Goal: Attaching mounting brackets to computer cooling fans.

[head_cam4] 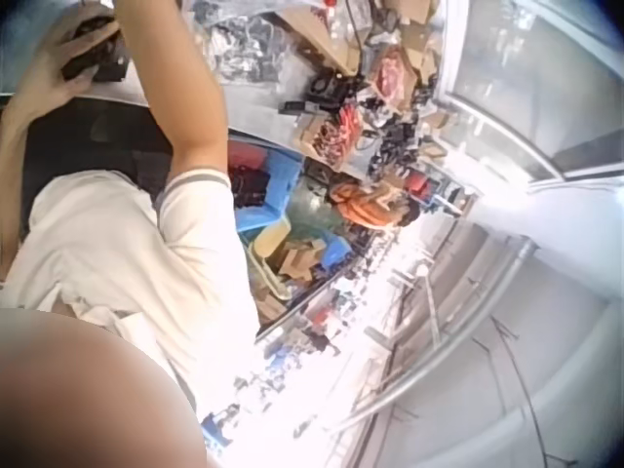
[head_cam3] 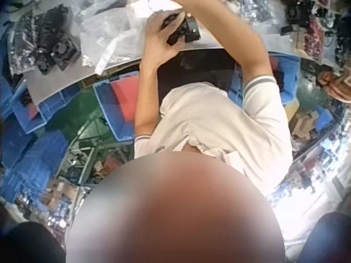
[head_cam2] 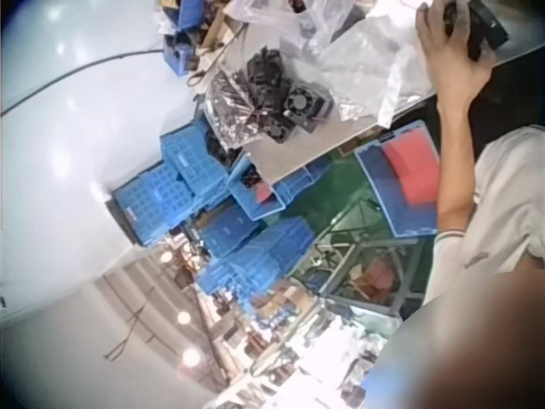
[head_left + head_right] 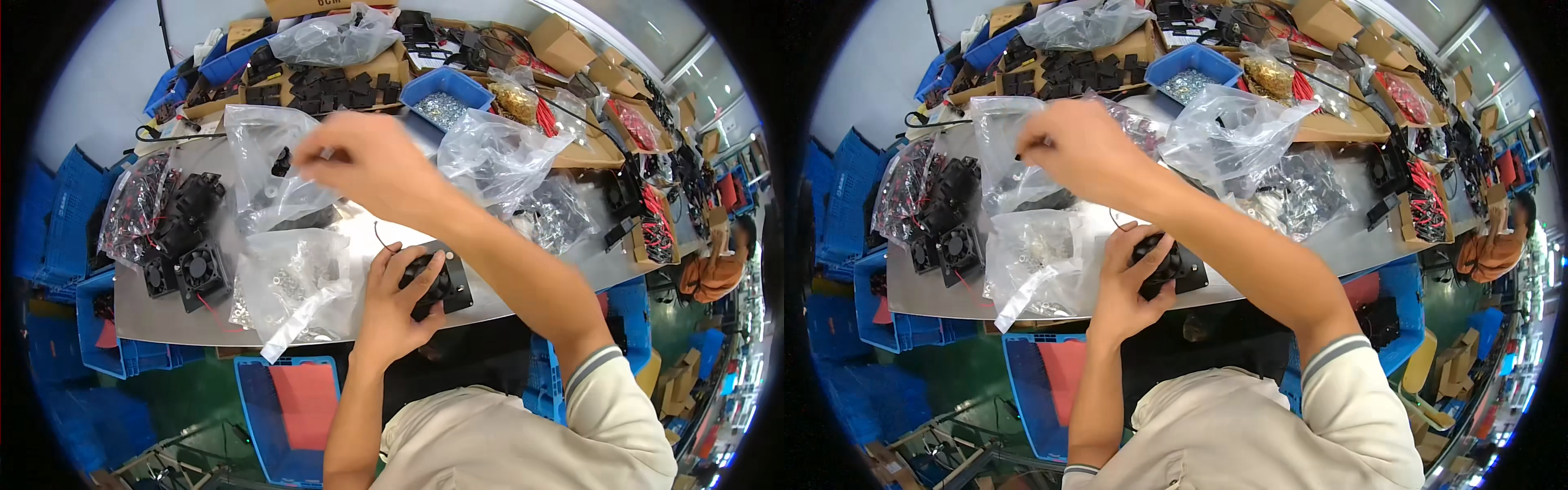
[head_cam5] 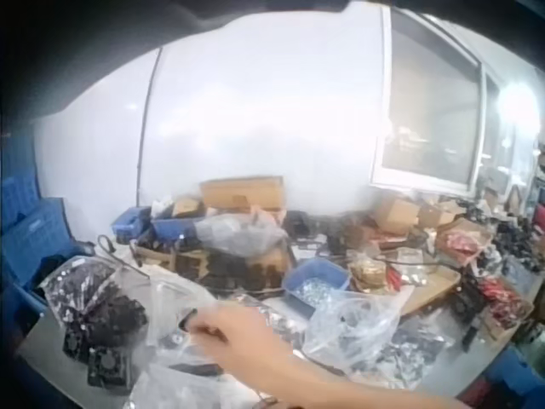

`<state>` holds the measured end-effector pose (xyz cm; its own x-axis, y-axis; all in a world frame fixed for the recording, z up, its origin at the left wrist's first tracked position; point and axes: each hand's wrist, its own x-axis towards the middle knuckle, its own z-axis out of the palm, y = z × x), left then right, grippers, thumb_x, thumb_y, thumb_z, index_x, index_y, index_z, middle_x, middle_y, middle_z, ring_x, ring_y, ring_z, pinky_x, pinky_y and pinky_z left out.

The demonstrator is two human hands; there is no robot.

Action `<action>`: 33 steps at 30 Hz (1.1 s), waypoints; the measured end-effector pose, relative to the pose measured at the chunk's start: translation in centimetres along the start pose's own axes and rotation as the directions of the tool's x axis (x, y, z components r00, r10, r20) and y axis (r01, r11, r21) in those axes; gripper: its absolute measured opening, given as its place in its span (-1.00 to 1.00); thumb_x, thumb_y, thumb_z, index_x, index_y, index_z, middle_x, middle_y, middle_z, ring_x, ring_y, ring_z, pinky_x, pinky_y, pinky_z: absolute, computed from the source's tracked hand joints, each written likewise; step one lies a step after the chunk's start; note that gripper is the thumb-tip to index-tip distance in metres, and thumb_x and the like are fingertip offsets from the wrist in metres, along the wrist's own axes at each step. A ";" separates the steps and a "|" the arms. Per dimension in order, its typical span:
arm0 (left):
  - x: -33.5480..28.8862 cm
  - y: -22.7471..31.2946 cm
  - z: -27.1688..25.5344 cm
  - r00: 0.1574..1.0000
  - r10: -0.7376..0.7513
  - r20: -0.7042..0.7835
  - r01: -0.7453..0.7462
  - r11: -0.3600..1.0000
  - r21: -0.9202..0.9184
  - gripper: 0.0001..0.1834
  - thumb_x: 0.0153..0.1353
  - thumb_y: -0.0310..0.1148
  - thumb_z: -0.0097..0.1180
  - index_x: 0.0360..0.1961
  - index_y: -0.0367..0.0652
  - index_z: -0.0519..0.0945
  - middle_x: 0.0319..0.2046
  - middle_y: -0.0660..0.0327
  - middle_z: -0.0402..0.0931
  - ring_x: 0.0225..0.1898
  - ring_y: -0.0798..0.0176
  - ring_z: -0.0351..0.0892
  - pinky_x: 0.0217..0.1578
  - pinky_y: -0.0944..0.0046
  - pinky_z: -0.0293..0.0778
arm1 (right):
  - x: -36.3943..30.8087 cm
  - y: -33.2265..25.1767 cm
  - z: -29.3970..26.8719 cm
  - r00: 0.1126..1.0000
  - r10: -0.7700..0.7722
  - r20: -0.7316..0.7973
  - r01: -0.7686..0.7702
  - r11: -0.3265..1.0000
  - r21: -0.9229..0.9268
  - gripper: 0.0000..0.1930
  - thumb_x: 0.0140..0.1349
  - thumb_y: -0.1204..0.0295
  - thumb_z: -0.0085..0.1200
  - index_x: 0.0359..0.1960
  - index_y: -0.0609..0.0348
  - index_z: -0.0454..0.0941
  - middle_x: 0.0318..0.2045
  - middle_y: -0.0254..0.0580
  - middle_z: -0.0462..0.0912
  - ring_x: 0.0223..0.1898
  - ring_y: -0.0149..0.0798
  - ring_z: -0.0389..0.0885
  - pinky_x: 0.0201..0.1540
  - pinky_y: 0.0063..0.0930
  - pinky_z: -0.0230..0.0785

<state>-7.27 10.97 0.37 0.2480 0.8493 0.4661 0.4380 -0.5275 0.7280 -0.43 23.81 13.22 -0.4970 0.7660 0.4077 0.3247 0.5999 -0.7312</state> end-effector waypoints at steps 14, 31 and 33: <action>0.4 0.6 -0.7 1.000 -0.012 0.010 0.012 0.999 0.052 -0.31 -0.22 -0.42 0.27 0.12 -0.05 0.63 0.08 0.06 0.43 0.18 -0.18 0.34 0.21 -0.08 0.31 | -19.3 3.1 -4.6 0.716 0.673 0.182 -0.677 0.609 0.413 -0.85 0.23 0.54 0.23 -0.18 0.30 0.64 -0.43 -0.37 0.65 -0.42 -0.54 0.57 -0.32 -0.63 0.43; -0.7 -0.6 -0.2 1.000 0.026 0.007 -0.026 1.000 0.011 -0.36 -0.11 -0.37 0.31 0.13 -0.04 0.57 0.17 0.10 0.39 0.22 -0.24 0.28 0.15 -0.08 0.40 | -11.7 -1.7 -2.5 0.979 0.185 0.082 -0.187 0.982 0.018 -0.85 0.18 0.61 0.16 -0.21 0.23 0.64 -0.32 -0.21 0.61 -0.33 -0.32 0.58 -0.26 -0.51 0.41; -1.2 -1.0 0.4 0.991 -0.084 0.107 0.098 0.987 -0.131 -0.28 -0.14 -0.41 0.34 0.19 -0.08 0.54 0.17 0.10 0.40 0.25 -0.15 0.28 0.18 -0.04 0.37 | -8.9 -1.2 0.6 0.987 -0.002 0.160 -0.001 1.000 0.019 -0.81 0.11 0.64 0.11 -0.23 0.20 0.65 -0.31 -0.15 0.62 -0.29 -0.15 0.61 -0.22 -0.34 0.45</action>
<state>-7.69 10.48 -1.15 0.3016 0.8881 0.3468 0.3436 -0.4405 0.8294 3.11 16.14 10.13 -0.6195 0.7184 0.3165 0.3099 0.5943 -0.7422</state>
